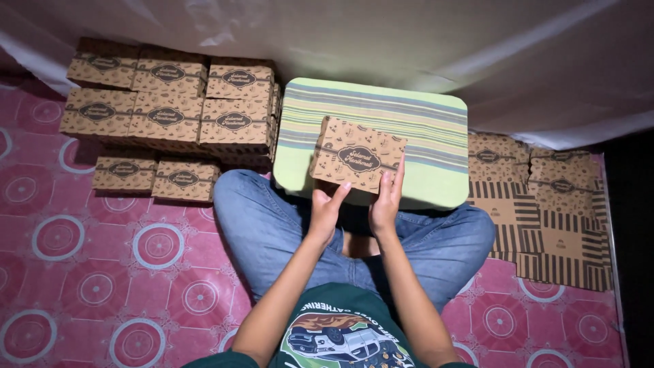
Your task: Manually folding flat cardboard templates into small boxes and stacking them.
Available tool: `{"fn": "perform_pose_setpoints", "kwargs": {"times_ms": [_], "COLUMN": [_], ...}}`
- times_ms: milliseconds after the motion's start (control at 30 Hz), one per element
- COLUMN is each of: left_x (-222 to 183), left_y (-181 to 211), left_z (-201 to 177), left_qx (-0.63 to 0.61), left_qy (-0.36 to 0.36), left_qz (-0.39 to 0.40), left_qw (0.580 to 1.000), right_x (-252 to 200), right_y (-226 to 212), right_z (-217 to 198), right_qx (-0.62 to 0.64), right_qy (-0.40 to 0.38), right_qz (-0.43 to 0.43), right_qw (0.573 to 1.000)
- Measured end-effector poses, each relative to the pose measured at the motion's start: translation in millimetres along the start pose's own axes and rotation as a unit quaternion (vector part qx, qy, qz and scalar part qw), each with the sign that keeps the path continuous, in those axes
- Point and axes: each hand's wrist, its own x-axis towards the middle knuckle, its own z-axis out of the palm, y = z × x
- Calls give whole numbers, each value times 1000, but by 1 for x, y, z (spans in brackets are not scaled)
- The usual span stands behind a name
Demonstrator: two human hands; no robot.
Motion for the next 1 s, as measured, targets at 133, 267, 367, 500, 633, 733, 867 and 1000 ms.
{"fn": "perform_pose_setpoints", "kwargs": {"times_ms": [133,267,367,500,633,733,867,1000], "left_x": [10,27,30,28,49,59,79,118], "left_y": [-20,-69,-75,-63,-78,-67,-77,-119], "left_z": [-10,-28,-34,-38,-64,-80,-128,-199], "left_qx": [-19,-18,-44,-53,-48,-112,-179,-172], "left_qy": [0,20,18,36,74,124,134,188], "left_qz": [16,13,23,27,32,37,105,132], "left_qw": [1000,1000,999,998,996,985,969,958], "right_x": [-4,-9,-9,-10,-9,-9,-5,1], "right_y": [2,1,6,7,0,-3,4,9], "right_z": [-1,2,1,2,-3,-2,-7,-14], "right_qx": [-17,-7,-6,-19,-36,19,-21,-53], "right_qy": [-4,-16,-26,-49,-83,-110,-103,-70], "right_qz": [3,4,4,6,51,110,126,148], "right_qw": [1000,1000,1000,999,995,988,986,985]}}
